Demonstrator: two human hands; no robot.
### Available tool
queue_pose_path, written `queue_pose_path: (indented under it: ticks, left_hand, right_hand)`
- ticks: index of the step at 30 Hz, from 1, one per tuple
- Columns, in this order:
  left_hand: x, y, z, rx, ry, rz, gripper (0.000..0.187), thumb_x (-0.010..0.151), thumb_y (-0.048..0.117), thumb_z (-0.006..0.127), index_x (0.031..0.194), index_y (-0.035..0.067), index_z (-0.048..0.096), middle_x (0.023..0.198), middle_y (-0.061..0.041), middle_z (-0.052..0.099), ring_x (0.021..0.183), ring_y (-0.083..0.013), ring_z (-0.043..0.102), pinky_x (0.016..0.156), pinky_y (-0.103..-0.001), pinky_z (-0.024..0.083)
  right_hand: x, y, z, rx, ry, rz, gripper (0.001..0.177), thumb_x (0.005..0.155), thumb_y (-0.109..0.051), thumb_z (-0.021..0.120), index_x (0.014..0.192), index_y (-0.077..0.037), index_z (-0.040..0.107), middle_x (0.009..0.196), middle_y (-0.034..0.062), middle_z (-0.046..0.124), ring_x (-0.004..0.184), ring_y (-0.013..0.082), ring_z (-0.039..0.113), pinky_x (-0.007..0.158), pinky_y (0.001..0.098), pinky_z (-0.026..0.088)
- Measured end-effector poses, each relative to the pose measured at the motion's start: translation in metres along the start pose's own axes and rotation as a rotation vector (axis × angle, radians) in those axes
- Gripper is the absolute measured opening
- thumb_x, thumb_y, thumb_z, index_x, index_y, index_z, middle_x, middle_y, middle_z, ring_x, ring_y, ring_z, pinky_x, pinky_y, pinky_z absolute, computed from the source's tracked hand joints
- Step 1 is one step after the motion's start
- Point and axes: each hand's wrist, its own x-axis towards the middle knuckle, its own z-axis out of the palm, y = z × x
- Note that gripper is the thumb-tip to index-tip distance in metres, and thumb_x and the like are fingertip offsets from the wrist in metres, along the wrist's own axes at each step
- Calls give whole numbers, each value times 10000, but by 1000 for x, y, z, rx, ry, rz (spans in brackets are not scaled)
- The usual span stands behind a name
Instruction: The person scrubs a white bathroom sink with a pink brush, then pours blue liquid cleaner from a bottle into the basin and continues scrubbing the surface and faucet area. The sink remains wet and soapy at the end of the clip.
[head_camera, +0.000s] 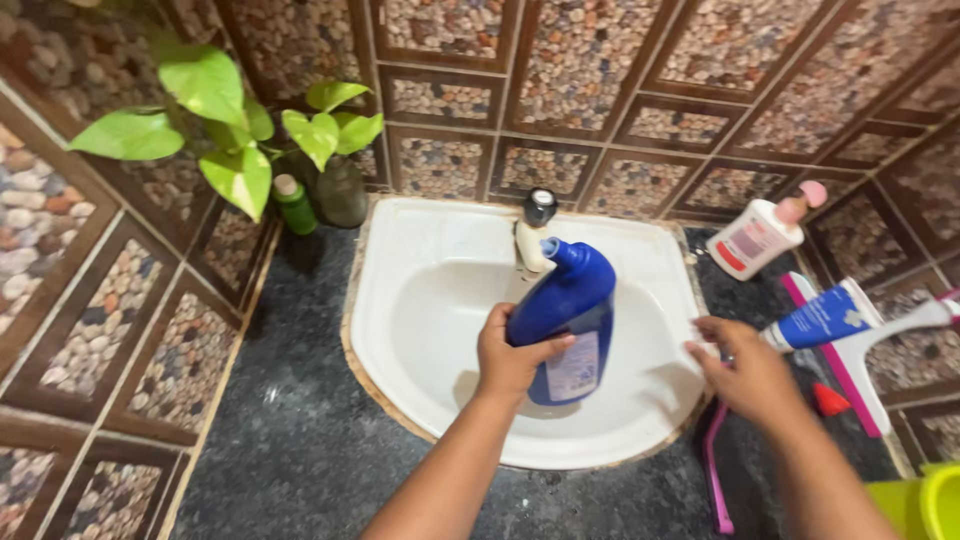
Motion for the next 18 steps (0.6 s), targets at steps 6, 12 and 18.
queue_pose_path:
  ticks: [6, 12, 18]
  left_hand:
    - [-6, -17, 19, -345, -36, -123, 709, 582, 103, 954, 1178, -1, 586, 1059, -102, 691, 947, -205, 685, 863, -354, 591]
    - [3, -44, 18, -521, -29, -111, 955, 623, 432, 935, 1403, 75, 515, 1244, -50, 659, 1170, -180, 609, 1036, -363, 480]
    - [22, -52, -1, -101, -187, -104, 876, 847, 533, 768, 1475, 23, 433, 1336, -101, 631, 1244, -173, 578, 1058, -365, 459]
  right_hand:
    - [27, -97, 42, 536, -172, -158, 634, 777, -242, 842, 1320, -34, 591, 1123, 98, 717, 1024, 175, 657, 894, 325, 530]
    - [59, -174, 18, 117, -236, -87, 615, 673, -341, 902, 1211, -103, 721, 818, 93, 739, 701, 178, 635, 657, 338, 528]
    - [72, -217, -2, -196, -232, -140, 642, 647, -454, 922, 1185, -155, 738, 719, 109, 726, 609, 223, 698, 604, 378, 538]
